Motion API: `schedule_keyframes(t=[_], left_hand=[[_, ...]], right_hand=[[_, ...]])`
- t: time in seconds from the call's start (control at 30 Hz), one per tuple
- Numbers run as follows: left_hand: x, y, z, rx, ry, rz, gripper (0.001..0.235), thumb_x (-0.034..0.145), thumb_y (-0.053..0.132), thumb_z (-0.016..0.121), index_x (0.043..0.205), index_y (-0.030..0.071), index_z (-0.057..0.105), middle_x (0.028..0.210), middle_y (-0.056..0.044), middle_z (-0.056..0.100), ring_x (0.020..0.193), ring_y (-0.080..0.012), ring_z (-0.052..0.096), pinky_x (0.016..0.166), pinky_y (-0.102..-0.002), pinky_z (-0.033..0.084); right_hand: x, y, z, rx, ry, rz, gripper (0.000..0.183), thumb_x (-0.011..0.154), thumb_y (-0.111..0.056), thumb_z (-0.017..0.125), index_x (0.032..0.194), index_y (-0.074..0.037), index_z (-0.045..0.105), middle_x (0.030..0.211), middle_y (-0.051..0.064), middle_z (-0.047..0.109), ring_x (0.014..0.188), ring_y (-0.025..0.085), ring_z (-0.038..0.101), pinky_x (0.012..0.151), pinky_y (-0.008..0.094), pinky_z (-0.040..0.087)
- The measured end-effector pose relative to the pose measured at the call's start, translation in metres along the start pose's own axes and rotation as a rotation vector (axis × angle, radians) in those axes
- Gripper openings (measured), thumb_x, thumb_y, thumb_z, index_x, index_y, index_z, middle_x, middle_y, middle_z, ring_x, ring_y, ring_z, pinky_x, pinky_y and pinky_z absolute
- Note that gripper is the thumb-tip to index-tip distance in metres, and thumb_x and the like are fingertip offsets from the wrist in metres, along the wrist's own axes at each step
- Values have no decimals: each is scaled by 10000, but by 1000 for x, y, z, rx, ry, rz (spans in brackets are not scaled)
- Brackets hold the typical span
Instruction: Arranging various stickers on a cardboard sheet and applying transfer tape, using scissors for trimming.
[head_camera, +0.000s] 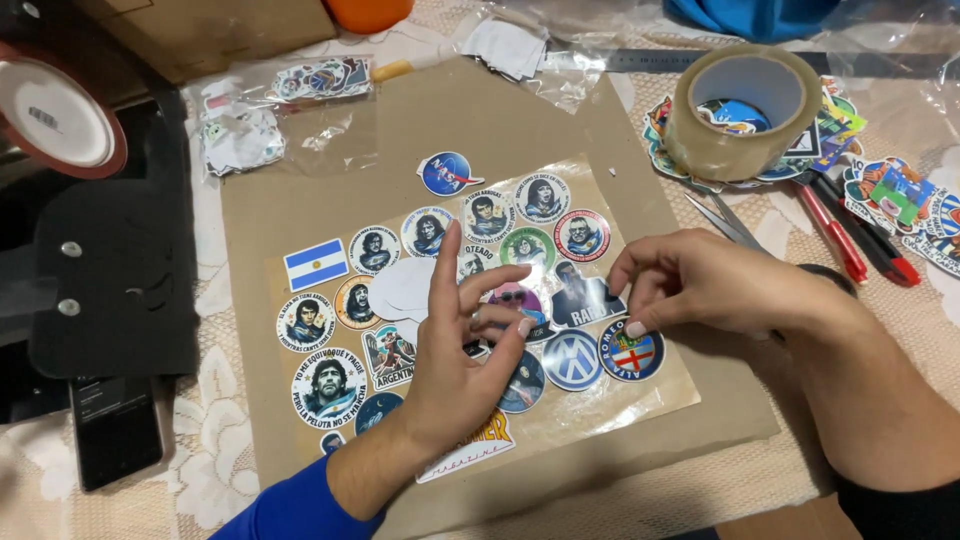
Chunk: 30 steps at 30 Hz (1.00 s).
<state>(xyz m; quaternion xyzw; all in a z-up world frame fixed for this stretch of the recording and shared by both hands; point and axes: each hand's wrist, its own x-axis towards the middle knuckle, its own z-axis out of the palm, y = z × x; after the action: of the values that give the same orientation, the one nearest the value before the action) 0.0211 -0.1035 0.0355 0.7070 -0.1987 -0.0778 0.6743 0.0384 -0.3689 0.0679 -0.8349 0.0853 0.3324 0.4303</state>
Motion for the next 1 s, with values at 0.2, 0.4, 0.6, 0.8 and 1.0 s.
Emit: schedule_keyframes(t=[0.2, 0.4, 0.6, 0.8, 1.0], left_hand=[[0, 1, -1, -8, 9, -37, 883, 913, 38, 608, 1591, 178, 59, 1309, -166, 662, 824, -92, 677, 743, -231, 511], [0, -1, 0, 5, 4, -29, 898, 905, 55, 620, 1591, 169, 53, 1295, -157, 669, 799, -87, 673, 724, -226, 514], [-1, 0, 0, 38, -48, -19, 906, 907, 61, 623, 1590, 153, 34, 1290, -147, 676, 886, -139, 748, 764, -246, 552], [-1, -1, 0, -12, -88, -16, 985, 877, 50, 670, 1587, 158, -4, 1293, -166, 668, 904, -179, 763, 777, -253, 581], [-3, 7, 5, -216, -71, -38, 1107, 798, 22, 783, 1594, 165, 29, 1252, -185, 670, 1024, -237, 748, 949, -328, 581]], right_hand=[[2, 1, 0, -79, 42, 14, 227, 803, -42, 840, 1008, -104, 765, 761, 51, 829, 712, 122, 730, 708, 247, 531], [-5, -6, 6, -297, 100, 1, 208, 800, -167, 832, 981, -213, 741, 774, -83, 867, 722, 40, 761, 757, 218, 522], [-5, -2, 8, -357, 129, -55, 226, 764, -243, 886, 927, -233, 731, 749, -102, 828, 685, 37, 712, 735, 215, 511], [-8, 19, -7, 161, 26, -249, 358, 796, -72, 812, 1153, -48, 813, 767, 40, 716, 744, 112, 641, 682, 256, 523], [-19, -7, 53, 1156, 14, -395, 85, 823, 66, 717, 885, 44, 663, 644, 193, 666, 623, 211, 655, 750, 417, 551]])
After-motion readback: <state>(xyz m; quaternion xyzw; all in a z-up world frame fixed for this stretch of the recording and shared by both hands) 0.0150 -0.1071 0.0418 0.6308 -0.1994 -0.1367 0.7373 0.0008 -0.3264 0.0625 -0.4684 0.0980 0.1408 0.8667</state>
